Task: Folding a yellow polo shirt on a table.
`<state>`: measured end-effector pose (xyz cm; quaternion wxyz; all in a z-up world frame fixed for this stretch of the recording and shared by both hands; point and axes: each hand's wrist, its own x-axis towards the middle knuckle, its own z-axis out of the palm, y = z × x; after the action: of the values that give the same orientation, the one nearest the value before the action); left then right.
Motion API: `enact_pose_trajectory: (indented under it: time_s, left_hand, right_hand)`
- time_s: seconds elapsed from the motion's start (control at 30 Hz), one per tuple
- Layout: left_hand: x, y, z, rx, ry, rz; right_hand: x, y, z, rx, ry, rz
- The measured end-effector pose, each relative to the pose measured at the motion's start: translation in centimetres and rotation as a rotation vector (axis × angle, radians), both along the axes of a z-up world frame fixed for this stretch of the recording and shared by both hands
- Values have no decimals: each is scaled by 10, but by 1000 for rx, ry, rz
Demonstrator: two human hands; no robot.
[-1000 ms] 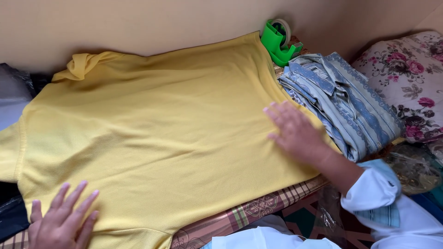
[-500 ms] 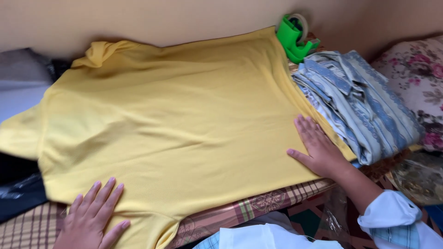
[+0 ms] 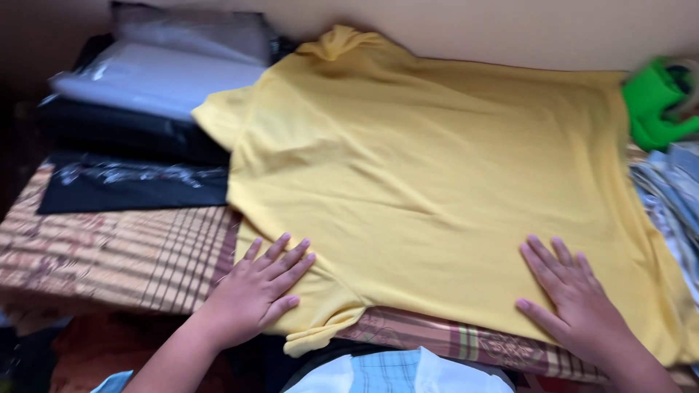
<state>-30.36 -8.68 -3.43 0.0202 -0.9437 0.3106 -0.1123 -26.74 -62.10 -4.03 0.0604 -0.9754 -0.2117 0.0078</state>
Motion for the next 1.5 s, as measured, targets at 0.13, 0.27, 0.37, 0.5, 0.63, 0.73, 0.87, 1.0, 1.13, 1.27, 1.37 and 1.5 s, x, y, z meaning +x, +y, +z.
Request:
enact_pose_trajectory:
  time_s: [0.13, 0.27, 0.37, 0.5, 0.63, 0.73, 0.87, 1.0, 1.13, 1.27, 1.37, 1.5]
  left_hand:
    - [-13, 5, 0, 146, -151, 55]
    - [-32, 4, 23, -140, 245, 115]
    - [-44, 7, 44, -371, 314, 147]
    - [-53, 17, 52, -638, 285, 86]
    - [-58, 11, 63, -624, 110, 86]
    - [-53, 27, 54, -681, 152, 142]
    - [-32, 52, 52, -495, 108, 200]
    - [-18, 59, 48, -352, 113, 188]
    - [-4, 54, 49, -334, 132, 130]
    - [4, 57, 48, -440, 154, 137]
    - [2, 59, 49, -514, 197, 200]
    - [-14, 63, 59, -567, 165, 340]
  right_hand:
    - [-3, -26, -16, -160, 0, -37]
    - [3, -66, -48, -184, 27, -23]
    - [2, -74, -57, -105, -95, -22]
    - [4, -80, -66, 26, -109, -56]
    - [0, -94, -71, 52, -90, -47]
    - [-11, -126, -101, 158, -222, 35]
    - [-7, -217, -168, 160, -175, 280]
    - [-28, -257, -207, 361, -399, 136]
    - [-14, -329, -215, 153, -248, 184]
    - [-8, -336, -199, -14, -126, 71]
    - [-3, -345, -202, -144, -193, 244]
    - [-21, -336, -190, -171, -98, 123]
